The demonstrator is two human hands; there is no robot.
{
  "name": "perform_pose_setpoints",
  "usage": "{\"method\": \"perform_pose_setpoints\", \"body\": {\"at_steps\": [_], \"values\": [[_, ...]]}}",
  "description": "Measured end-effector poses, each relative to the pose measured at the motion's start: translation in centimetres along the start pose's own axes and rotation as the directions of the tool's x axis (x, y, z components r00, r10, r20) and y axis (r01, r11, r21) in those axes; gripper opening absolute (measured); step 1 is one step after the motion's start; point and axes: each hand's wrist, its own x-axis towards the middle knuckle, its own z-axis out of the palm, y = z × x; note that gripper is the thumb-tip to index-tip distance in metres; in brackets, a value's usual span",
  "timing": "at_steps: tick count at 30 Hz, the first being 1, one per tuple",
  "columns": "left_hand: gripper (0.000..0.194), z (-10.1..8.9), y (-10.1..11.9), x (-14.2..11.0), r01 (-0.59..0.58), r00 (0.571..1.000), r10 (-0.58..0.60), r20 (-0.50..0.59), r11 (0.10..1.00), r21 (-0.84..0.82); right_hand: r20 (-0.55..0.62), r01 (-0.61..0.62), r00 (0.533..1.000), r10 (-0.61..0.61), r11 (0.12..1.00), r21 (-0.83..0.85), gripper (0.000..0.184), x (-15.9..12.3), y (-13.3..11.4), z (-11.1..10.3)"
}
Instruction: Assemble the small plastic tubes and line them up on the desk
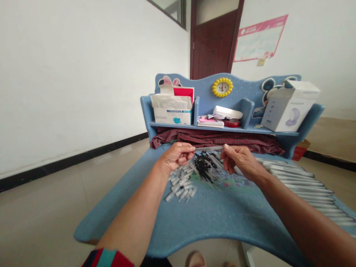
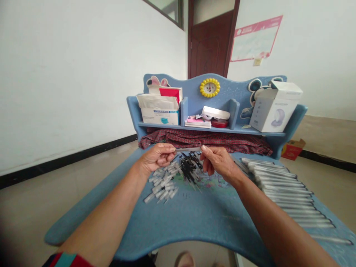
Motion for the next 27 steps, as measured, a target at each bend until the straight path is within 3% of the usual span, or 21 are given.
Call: {"method": "perform_pose_setpoints", "body": {"at_steps": [7, 10, 11, 13, 15, 17, 25, 27], "values": [[0.017, -1.0, -0.4, 0.4, 0.002, 0.992, -0.014, -0.123, 0.995, -0.099, -0.057, -0.041, 0.998, 0.038, 0.998, -0.041, 0.053, 1.8, 1.9, 0.6], [0.016, -1.0, -0.2, 0.3, -0.021, 0.992, 0.005, -0.124, 0.992, -0.127, -0.023, -0.06, 0.998, 0.055, 0.947, -0.316, 0.042, 2.5, 2.5, 1.0], [0.016, -1.0, -0.2, 0.3, -0.027, 0.992, 0.01, -0.125, 0.991, -0.135, 0.003, -0.059, 0.998, 0.069, 0.874, -0.483, 0.035, 2.7, 2.7, 1.1], [0.017, -1.0, -0.1, 0.2, -0.032, 0.992, 0.014, -0.124, 0.989, -0.144, 0.039, -0.047, 0.992, 0.124, 0.623, -0.781, 0.024, 3.3, 3.3, 1.4], [0.017, -1.0, -0.1, 0.2, -0.034, 0.993, 0.017, -0.12, 0.989, -0.147, 0.029, -0.048, 0.983, 0.181, 0.405, -0.913, 0.021, 3.7, 3.7, 1.8], [0.016, -0.9, -0.1, 0.2, -0.039, 0.992, 0.022, -0.122, 0.988, -0.147, 0.008, -0.066, 0.976, 0.22, 0.324, -0.944, 0.023, 4.0, 4.1, 2.4], [0.015, -0.6, 0.1, -0.1, -0.04, 0.994, 0.026, -0.109, 0.992, -0.123, 0.019, -0.063, 0.976, 0.216, 0.364, -0.929, 0.02, 4.3, 3.6, 2.6], [0.017, -0.6, 0.1, -0.2, -0.037, 0.994, 0.024, -0.105, 0.992, -0.123, 0.031, -0.049, 0.985, 0.173, 0.44, -0.897, 0.021, 3.9, 3.4, 2.0]]}}
